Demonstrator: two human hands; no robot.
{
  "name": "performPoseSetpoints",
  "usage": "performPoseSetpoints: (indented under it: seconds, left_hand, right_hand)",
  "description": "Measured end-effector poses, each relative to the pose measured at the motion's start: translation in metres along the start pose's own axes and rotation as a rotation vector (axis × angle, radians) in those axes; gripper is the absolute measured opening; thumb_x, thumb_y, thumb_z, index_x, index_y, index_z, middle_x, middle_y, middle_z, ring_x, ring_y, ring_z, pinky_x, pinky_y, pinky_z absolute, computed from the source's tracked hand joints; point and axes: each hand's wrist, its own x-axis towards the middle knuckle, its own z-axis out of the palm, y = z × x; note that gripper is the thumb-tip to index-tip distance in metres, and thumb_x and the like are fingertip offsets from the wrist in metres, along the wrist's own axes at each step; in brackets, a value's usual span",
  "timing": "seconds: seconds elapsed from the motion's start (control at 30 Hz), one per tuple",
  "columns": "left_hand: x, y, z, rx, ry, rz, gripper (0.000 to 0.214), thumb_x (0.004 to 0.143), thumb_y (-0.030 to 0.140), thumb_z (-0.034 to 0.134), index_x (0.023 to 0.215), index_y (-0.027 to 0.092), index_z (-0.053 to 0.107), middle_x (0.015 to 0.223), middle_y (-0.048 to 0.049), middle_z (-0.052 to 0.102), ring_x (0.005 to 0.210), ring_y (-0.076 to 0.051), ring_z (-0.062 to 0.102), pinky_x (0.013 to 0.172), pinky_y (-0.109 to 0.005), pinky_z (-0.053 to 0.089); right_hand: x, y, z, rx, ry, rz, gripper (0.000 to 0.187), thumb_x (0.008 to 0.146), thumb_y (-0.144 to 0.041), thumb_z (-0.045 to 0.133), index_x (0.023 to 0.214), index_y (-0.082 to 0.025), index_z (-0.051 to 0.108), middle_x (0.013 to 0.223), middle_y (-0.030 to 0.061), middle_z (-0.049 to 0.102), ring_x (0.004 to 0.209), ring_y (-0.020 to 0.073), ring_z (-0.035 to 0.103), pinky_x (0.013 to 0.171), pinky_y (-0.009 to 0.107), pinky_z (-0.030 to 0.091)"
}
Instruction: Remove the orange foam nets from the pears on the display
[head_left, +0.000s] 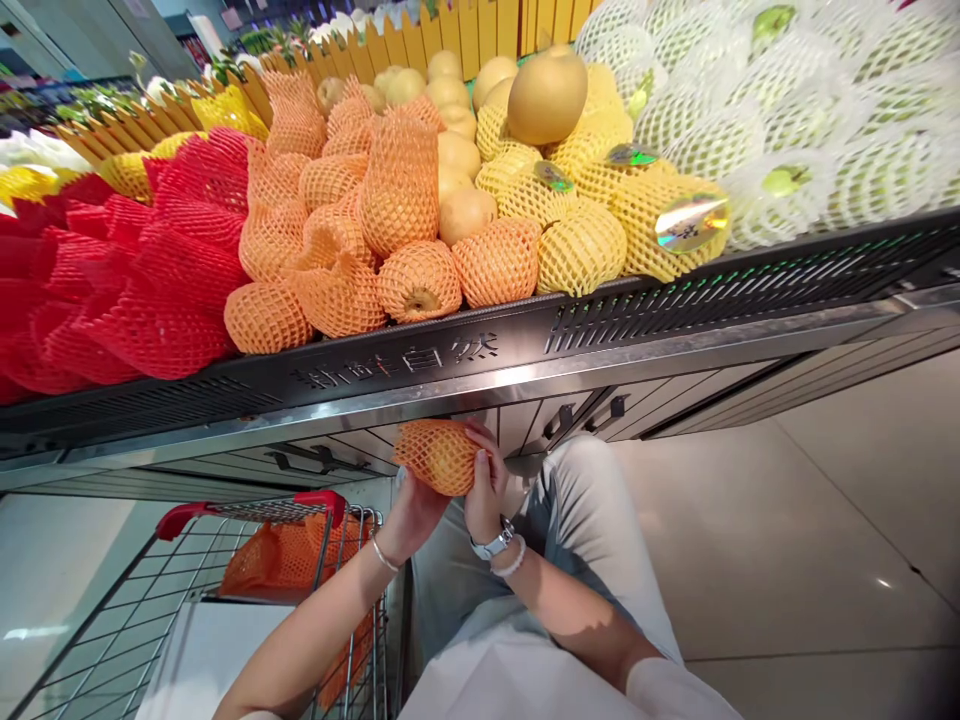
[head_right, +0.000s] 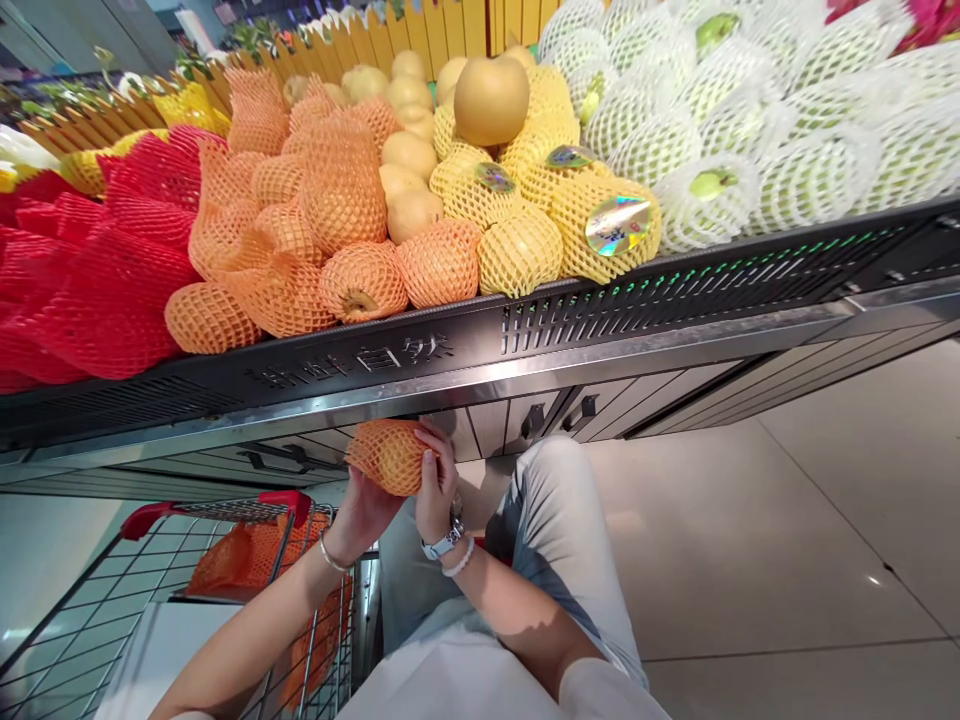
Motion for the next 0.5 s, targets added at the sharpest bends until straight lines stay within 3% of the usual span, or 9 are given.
performPoseSetpoints:
  seconds: [0.1, 0.2, 0.27, 0.33, 0.4, 0.5]
  left_hand:
    - [0.002, -0.004, -0.01, -0.058, 0.087, -0.034, 0.059, 0.058, 0.054, 0.08, 0.104, 0.02, 0.068, 0.113, -0.0051, 0.07, 0.114, -0.025, 0.059, 0.105, -0.035, 0.04]
    - [0.003, -0.003, -0.015, -0.117, 0.179, -0.037, 0.046, 0.065, 0.043, 0.078, 0.103, 0.019, 0.067, 0.105, -0.0045, 0.072, 0.104, -0.021, 0.064, 0.103, -0.033, 0.042]
    - [0.003, 0.001, -0.013, -0.126, 0.19, 0.007, 0.043, 0.07, 0.039, 0.073, 0.106, 0.019, 0.065, 0.105, -0.0052, 0.072, 0.103, -0.021, 0.064, 0.103, -0.035, 0.042]
    - [0.004, 0.004, -0.011, -0.111, 0.192, 0.066, 0.043, 0.07, 0.039, 0.072, 0.107, 0.019, 0.064, 0.105, -0.0059, 0.072, 0.106, -0.023, 0.064, 0.102, -0.037, 0.043]
    - [0.005, 0.004, -0.011, -0.071, 0.211, 0.127, 0.045, 0.067, 0.04, 0.073, 0.106, 0.019, 0.063, 0.103, -0.0055, 0.072, 0.108, -0.024, 0.063, 0.102, -0.038, 0.043]
    - [0.003, 0.0, -0.014, 0.07, 0.267, 0.232, 0.053, 0.06, 0.037, 0.079, 0.108, 0.02, 0.063, 0.104, -0.0053, 0.072, 0.112, -0.026, 0.061, 0.102, -0.038, 0.044]
  right_hand:
    - [-0.003, -0.005, 0.002, -0.068, -0.161, -0.021, 0.037, 0.097, -0.031, 0.036, 0.126, -0.025, 0.057, 0.134, 0.0051, 0.056, 0.136, 0.0207, 0.039, 0.115, 0.048, 0.026]
    - [0.0, -0.007, 0.004, -0.133, -0.277, 0.002, 0.045, 0.098, -0.038, 0.032, 0.139, -0.027, 0.044, 0.147, 0.0014, 0.042, 0.144, 0.0188, 0.021, 0.12, 0.049, 0.012]
    - [0.004, -0.006, 0.004, -0.082, -0.225, 0.082, 0.046, 0.097, -0.043, 0.031, 0.14, -0.03, 0.042, 0.152, -0.0018, 0.034, 0.145, 0.0172, 0.017, 0.12, 0.048, 0.007]
    - [0.008, -0.003, 0.003, 0.082, -0.089, 0.188, 0.047, 0.096, -0.047, 0.031, 0.14, -0.033, 0.041, 0.153, -0.0035, 0.031, 0.144, 0.0156, 0.021, 0.119, 0.047, 0.011]
    - [0.009, -0.002, 0.004, 0.292, 0.024, 0.3, 0.047, 0.094, -0.05, 0.033, 0.138, -0.036, 0.041, 0.152, -0.0036, 0.033, 0.141, 0.0153, 0.028, 0.117, 0.045, 0.019]
    - [0.005, -0.004, 0.007, 0.515, 0.05, 0.47, 0.048, 0.09, -0.055, 0.039, 0.131, -0.035, 0.051, 0.147, -0.0019, 0.043, 0.135, 0.0165, 0.039, 0.114, 0.043, 0.027]
